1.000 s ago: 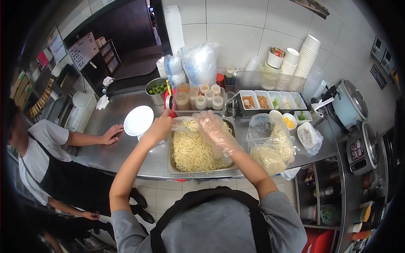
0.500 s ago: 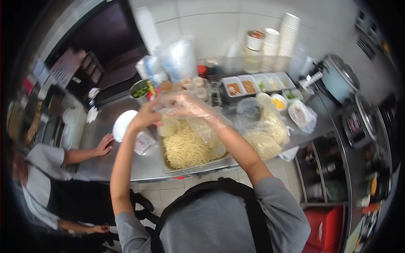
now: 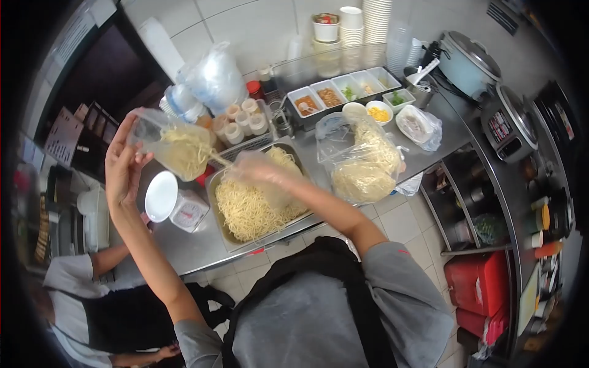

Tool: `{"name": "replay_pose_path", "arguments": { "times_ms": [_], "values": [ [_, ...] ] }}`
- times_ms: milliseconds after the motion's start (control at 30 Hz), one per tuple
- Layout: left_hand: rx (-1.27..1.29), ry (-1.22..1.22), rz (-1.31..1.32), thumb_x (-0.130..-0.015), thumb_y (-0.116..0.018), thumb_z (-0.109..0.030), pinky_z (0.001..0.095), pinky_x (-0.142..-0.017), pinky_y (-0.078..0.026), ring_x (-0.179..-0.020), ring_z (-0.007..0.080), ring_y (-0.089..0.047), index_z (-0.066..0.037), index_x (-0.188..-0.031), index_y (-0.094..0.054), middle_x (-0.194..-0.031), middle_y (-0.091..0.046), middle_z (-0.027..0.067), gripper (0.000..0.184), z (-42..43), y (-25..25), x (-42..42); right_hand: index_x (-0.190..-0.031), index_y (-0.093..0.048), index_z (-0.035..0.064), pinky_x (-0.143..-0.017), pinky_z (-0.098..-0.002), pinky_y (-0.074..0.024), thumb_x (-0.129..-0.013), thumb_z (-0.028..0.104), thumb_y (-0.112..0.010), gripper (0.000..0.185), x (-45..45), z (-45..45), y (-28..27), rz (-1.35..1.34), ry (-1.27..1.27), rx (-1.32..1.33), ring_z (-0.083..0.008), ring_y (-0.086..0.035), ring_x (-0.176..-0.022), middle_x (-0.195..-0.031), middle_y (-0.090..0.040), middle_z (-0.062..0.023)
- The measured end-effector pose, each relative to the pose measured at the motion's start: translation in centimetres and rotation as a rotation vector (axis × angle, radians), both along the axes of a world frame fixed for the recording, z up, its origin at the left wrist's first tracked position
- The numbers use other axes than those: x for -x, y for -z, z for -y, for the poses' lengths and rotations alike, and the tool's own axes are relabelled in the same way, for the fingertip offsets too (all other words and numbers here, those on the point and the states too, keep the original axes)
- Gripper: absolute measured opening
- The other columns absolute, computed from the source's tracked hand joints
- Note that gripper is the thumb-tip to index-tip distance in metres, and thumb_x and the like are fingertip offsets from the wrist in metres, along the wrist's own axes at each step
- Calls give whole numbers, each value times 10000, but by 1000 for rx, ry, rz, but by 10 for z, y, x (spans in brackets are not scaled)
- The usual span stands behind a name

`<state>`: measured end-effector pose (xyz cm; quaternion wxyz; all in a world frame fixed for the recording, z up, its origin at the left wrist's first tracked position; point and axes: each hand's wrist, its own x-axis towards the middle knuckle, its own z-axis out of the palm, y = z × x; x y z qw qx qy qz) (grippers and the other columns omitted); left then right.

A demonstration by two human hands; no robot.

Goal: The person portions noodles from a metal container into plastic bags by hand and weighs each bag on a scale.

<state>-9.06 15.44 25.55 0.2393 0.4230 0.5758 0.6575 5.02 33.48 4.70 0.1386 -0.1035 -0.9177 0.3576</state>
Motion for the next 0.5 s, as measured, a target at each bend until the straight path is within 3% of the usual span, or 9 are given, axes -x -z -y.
{"name": "replay_pose_path", "arguments": {
  "times_ms": [33, 67, 133, 200, 300, 333, 467, 500],
  "values": [
    [16, 18, 6, -838, -499, 22, 255, -700, -574, -608, 13, -529, 19, -1365, -347, -1371, -411, 95, 549, 1, 4, 1, -813, -658, 3, -589, -391, -472, -833, 383, -593, 386, -4, -9, -17, 113, 35, -11, -298, -616, -639, -735, -623, -185],
    [34, 37, 12, -828, -499, 31, 260, -701, -572, -607, 16, -520, 14, -1365, -352, -1377, -404, 91, 557, 2, 9, 2, -784, -657, 7, -567, -361, -474, -804, 295, -620, 291, 0, -16, -18, -52, 54, -1, -244, -627, -634, -661, -609, -160],
    [121, 40, 33, -757, -497, 81, 294, -692, -568, -606, 46, -528, 7, -1381, -326, -1378, -393, 95, 650, 1, 29, 7, -792, -653, 2, -547, -286, -485, -818, 129, -574, 152, 3, -31, -61, 70, -213, 147, -142, -633, -614, -636, -625, -87],
    [208, 39, 72, -750, -511, 85, 297, -688, -573, -606, 63, -556, 13, -1394, -292, -1294, -470, 114, 684, 0, 54, 14, -819, -650, -9, -548, -254, -488, -831, 130, -562, 165, 5, -28, -101, -64, -353, 375, -133, -634, -611, -630, -629, -74],
    [300, 25, 81, -733, -533, 99, 299, -683, -579, -600, 76, -574, 35, -1399, -260, -1128, -566, 100, 723, 2, 85, 22, -872, -646, -31, -584, -226, -505, -843, 155, -584, 198, 28, -17, -153, -120, -358, 529, -141, -659, -667, -705, -664, -105],
    [341, 14, 88, -732, -508, 98, 292, -683, -577, -606, 72, -565, 50, -1391, -262, -1323, -431, 98, 705, 3, 87, 16, -886, -644, -38, -599, -223, -508, -847, 166, -588, 215, 33, -12, -165, -179, -379, 600, -147, -664, -691, -744, -673, -116],
    [337, 17, 88, -746, -509, 90, 284, -686, -578, -616, 60, -561, 49, -1384, -280, -1274, -462, 88, 679, 11, 97, 14, -874, -645, -70, -652, -296, -555, -818, 89, -606, 174, 54, -1, -170, -438, -679, 971, -244, -683, -826, -885, -676, -196],
    [338, 30, 117, -748, -509, 90, 281, -688, -578, -619, 57, -560, 48, -1382, -285, -1279, -461, 88, 674, 12, 97, 13, -881, -644, -36, -657, -309, -548, -788, 124, -639, 186, 59, 5, -160, -455, -656, 1084, -232, -677, -823, -824, -679, -150]
  ]
}}
